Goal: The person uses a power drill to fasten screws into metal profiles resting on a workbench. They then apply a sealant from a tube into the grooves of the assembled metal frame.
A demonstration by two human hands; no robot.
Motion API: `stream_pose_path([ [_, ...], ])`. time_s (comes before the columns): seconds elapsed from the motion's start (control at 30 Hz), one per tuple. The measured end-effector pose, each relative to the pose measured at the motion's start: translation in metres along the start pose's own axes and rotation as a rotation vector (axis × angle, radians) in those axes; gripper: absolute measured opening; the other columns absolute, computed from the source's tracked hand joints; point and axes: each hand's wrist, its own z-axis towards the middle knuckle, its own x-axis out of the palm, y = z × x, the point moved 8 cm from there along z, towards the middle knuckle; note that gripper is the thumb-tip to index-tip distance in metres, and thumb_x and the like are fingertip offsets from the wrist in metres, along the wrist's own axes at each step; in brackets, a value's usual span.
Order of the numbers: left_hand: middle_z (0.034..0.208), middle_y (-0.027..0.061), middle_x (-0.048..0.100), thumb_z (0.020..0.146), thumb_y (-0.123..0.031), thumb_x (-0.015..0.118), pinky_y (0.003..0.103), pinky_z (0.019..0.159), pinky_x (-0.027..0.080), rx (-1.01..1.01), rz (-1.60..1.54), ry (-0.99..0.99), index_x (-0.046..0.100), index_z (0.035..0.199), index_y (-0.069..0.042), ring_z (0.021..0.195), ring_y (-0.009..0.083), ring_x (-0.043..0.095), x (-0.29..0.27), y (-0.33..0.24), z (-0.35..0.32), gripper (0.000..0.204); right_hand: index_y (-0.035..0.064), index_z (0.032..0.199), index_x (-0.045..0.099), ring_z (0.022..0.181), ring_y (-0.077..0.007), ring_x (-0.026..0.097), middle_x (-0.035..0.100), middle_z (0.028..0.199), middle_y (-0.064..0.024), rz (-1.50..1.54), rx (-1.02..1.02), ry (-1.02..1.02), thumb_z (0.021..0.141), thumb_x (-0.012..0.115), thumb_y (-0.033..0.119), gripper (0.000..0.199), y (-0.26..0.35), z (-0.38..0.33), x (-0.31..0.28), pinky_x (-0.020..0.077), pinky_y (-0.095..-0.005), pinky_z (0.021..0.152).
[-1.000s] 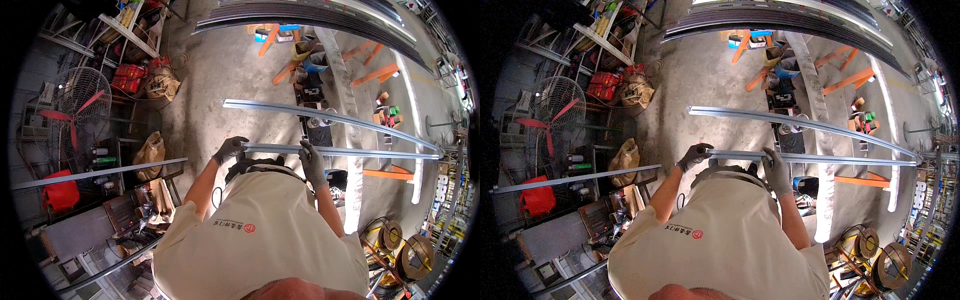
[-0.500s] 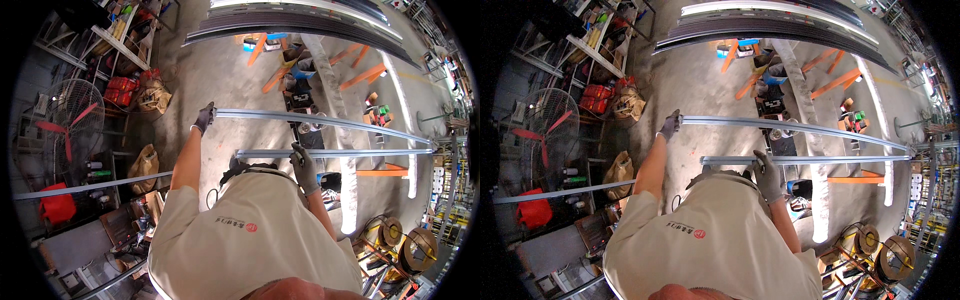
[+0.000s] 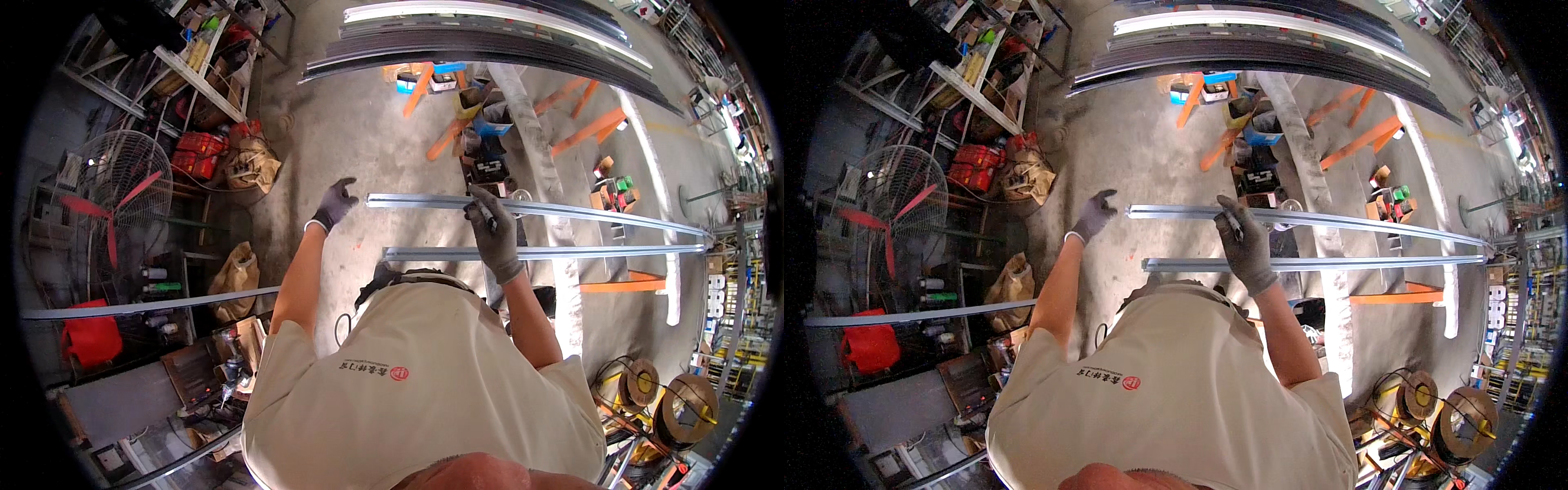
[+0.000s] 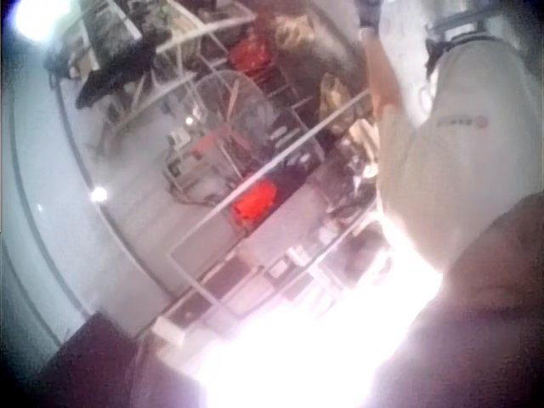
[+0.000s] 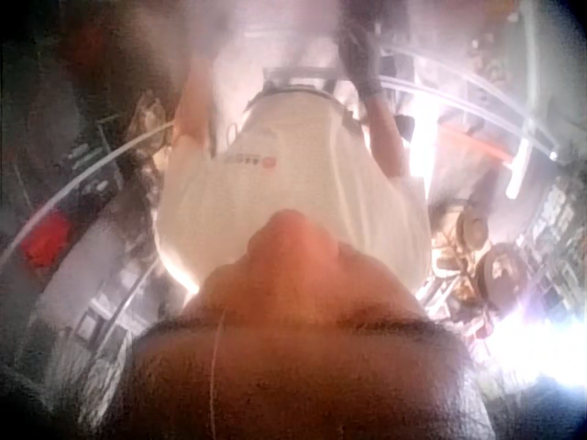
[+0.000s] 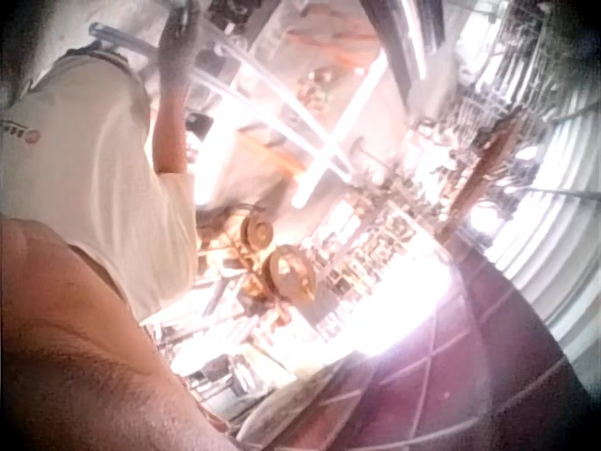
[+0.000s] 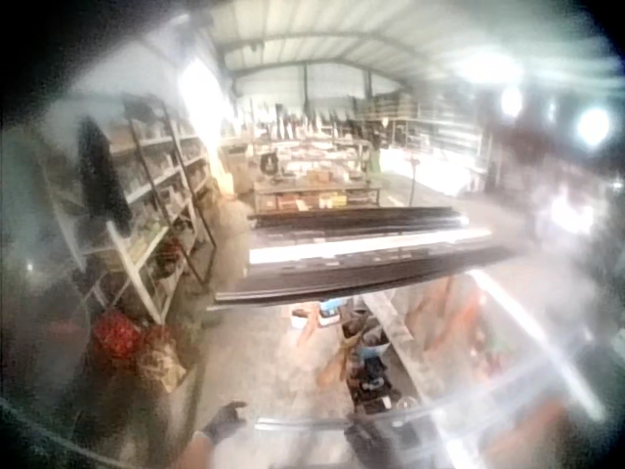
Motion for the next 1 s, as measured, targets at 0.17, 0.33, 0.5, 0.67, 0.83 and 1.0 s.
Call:
stream_pose_path([
  [0.17, 0.086, 0.0115, 0.066, 0.079, -0.019, 0.082, 0.039, 0.073, 0.052, -0.056, 0.197, 0.089, 0.047, 0.147, -0.010, 0.082, 0.0237, 0.064, 0.050, 0.079, -0.003, 0.078, 0.0034, 0.128, 0.063, 0.089, -0.0219, 0.071, 0.072, 0.105, -0.0159, 0.063, -0.014, 0.037, 0.096, 0.066, 0.009, 0.032, -0.008, -0.018, 0.016, 0.0552, -0.0333, 0.080],
  [0.33, 0.109, 0.0147, 0.072, 0.077, -0.024, 0.085, 0.044, 0.087, 0.052, -0.079, 0.193, 0.183, 0.055, 0.139, -0.010, 0.101, 0.0290, 0.068, 0.076, 0.034, 0.026, 0.071, -0.0007, 0.135, 0.058, 0.095, -0.0133, 0.066, 0.066, 0.113, -0.0091, 0.152, 0.209, 0.130, 0.100, 0.056, 0.000, 0.035, -0.031, -0.047, 0.017, 0.0584, -0.0296, 0.082],
  [0.5, 0.113, 0.0123, 0.072, 0.080, -0.034, 0.080, 0.042, 0.091, 0.053, -0.039, 0.295, 0.308, 0.064, 0.122, -0.014, 0.106, 0.0314, 0.068, 0.071, 0.034, 0.028, 0.050, -0.0002, 0.136, 0.057, 0.093, -0.0122, 0.066, 0.067, 0.110, -0.0079, 0.163, 0.227, 0.069, 0.100, 0.057, 0.001, 0.037, -0.041, -0.060, 0.001, 0.0577, -0.0286, 0.081],
  [0.67, 0.086, 0.0126, 0.073, 0.077, -0.042, 0.081, 0.041, 0.076, 0.056, 0.292, 0.560, 0.172, 0.070, 0.113, -0.014, 0.079, 0.0331, 0.071, 0.015, -0.069, -0.021, 0.047, -0.0028, 0.139, 0.057, 0.081, -0.0092, 0.063, 0.069, 0.114, -0.0085, 0.171, 0.142, -0.082, 0.099, 0.056, 0.002, 0.040, -0.028, -0.067, -0.025, 0.0541, -0.0267, 0.076],
  [0.83, 0.077, 0.0102, 0.070, 0.070, -0.028, 0.087, 0.032, 0.063, 0.054, 0.621, 0.261, -0.036, 0.072, 0.096, -0.010, 0.064, 0.0254, 0.067, -0.059, -0.237, -0.105, 0.035, -0.0073, 0.132, 0.060, 0.077, -0.0146, 0.065, 0.069, 0.107, -0.0173, 0.047, -0.111, 0.063, 0.094, 0.051, -0.003, 0.039, 0.044, -0.046, -0.029, 0.0532, -0.0277, 0.070],
  [1.0, 0.077, 0.0105, 0.069, 0.065, -0.013, 0.088, 0.028, 0.061, 0.051, 0.762, -0.081, -0.061, 0.071, 0.096, 0.000, 0.064, 0.0179, 0.067, -0.089, -0.325, -0.148, 0.038, -0.0048, 0.118, 0.062, 0.074, -0.0232, 0.069, 0.070, 0.094, -0.0195, 0.208, -0.460, -0.006, 0.082, 0.054, -0.007, 0.036, 0.147, -0.025, -0.030, 0.0546, -0.0334, 0.066],
])
